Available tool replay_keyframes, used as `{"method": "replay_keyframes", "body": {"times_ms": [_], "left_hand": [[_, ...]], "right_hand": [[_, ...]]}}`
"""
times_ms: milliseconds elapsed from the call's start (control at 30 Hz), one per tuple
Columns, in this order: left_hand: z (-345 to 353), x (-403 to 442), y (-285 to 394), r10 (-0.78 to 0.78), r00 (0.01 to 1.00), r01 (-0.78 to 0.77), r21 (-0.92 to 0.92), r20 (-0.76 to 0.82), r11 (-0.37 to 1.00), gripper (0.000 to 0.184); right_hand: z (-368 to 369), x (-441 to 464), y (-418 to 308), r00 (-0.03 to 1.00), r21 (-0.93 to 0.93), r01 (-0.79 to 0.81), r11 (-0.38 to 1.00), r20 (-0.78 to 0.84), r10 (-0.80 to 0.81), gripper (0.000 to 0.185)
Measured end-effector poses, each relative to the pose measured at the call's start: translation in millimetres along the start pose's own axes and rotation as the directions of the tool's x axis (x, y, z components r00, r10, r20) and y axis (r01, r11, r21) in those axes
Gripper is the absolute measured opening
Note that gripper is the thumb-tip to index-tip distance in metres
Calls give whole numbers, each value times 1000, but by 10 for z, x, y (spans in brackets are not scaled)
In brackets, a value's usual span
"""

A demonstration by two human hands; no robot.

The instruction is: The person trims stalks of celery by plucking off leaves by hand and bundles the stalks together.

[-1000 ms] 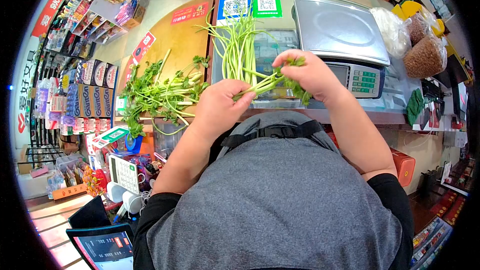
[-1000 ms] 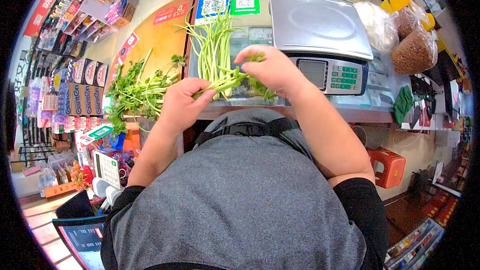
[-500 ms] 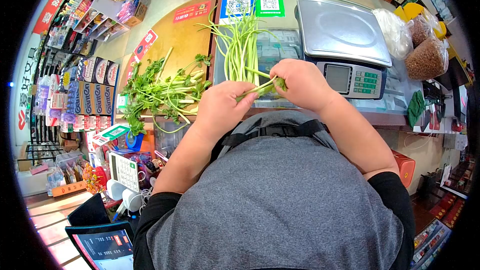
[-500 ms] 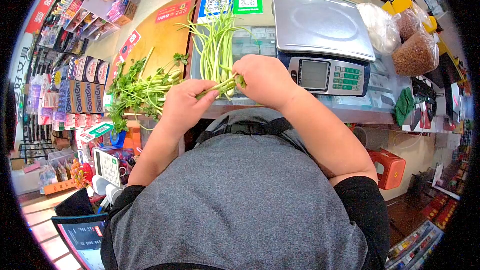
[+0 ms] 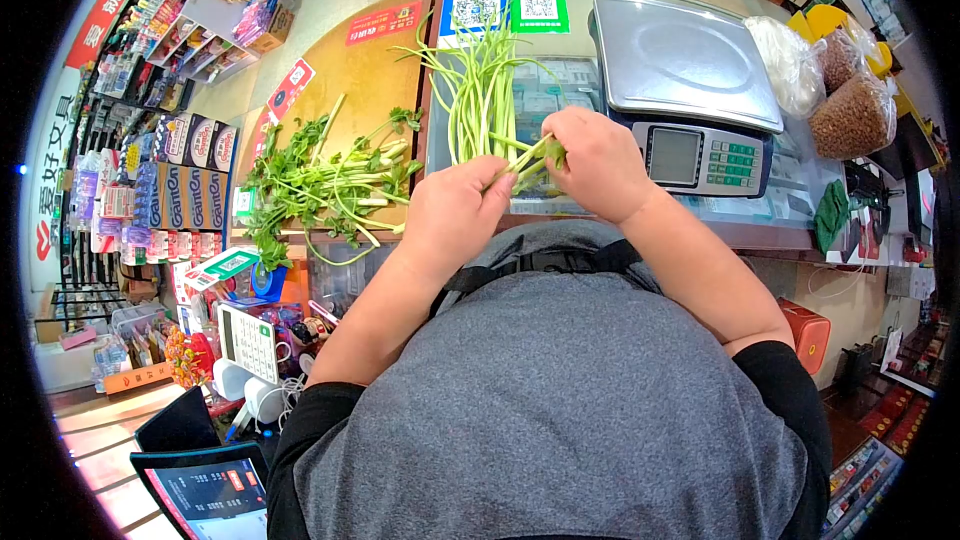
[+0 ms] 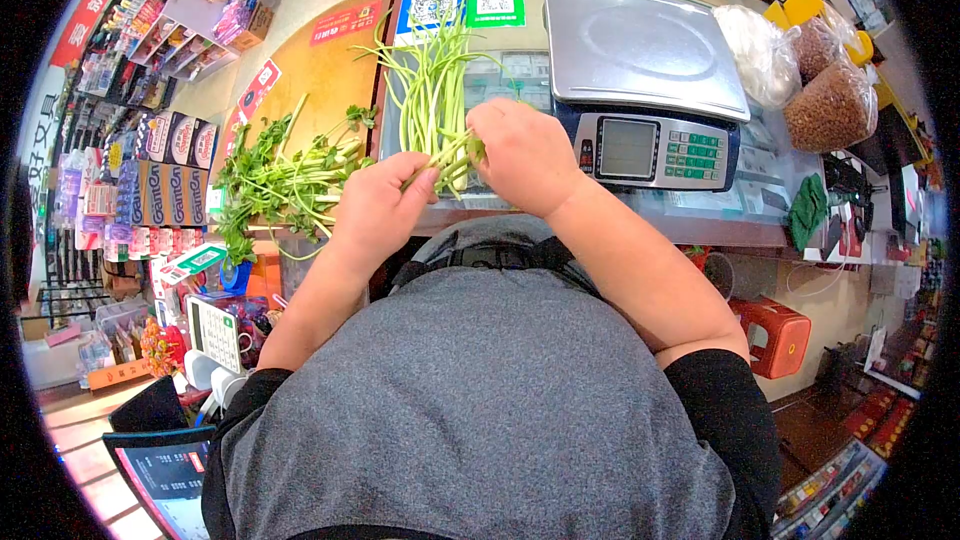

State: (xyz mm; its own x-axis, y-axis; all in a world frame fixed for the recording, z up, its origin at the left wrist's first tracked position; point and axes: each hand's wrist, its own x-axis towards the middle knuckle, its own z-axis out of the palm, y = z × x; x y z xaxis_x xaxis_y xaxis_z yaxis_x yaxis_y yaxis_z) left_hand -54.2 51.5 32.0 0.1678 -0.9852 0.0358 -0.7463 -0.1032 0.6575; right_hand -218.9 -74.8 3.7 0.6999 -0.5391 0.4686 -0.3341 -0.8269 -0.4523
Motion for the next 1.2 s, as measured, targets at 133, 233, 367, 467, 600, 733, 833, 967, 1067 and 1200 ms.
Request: {"method": "replay_keyframes", "body": {"times_ms": [133,233,367,467,600,733,833,967,1067,1200], "left_hand": [[-3,9,21,-26,1000,25,-53,-17,998,20],[-1,9,-2,-25,1000,24,-50,-18,998,19],[13,6,-70,-62,996,50,-157,-70,986,18],[12,22,-73,-84,994,70,-199,-66,978,18],[15,26,-44,-52,996,39,-160,-77,986,19],[47,29,-88,28,994,-33,-47,-104,998,17],[24,26,-37,58,990,-56,24,-125,998,16],[52,20,1,111,980,-104,52,-163,993,17],[53,27,-9,110,984,-103,57,-143,993,17],[66,32,-18,21,991,-21,2,-131,1000,17]], "right_hand": [[16,-1,24,999,-15,-10,1000,-40,10,19],[61,-9,158,987,-55,-99,994,-129,92,14],[14,67,384,797,535,-547,644,98,596,4],[-41,91,359,615,798,-601,-38,492,616,5],[-56,93,326,628,727,-686,-16,604,491,10],[-70,125,216,653,595,-753,281,625,429,19],[-28,127,159,755,361,-618,698,520,399,33],[-57,164,60,815,124,-486,865,423,397,30],[-42,146,9,899,45,-384,922,246,362,24],[-56,113,-24,963,-91,-213,973,147,224,23]]}}
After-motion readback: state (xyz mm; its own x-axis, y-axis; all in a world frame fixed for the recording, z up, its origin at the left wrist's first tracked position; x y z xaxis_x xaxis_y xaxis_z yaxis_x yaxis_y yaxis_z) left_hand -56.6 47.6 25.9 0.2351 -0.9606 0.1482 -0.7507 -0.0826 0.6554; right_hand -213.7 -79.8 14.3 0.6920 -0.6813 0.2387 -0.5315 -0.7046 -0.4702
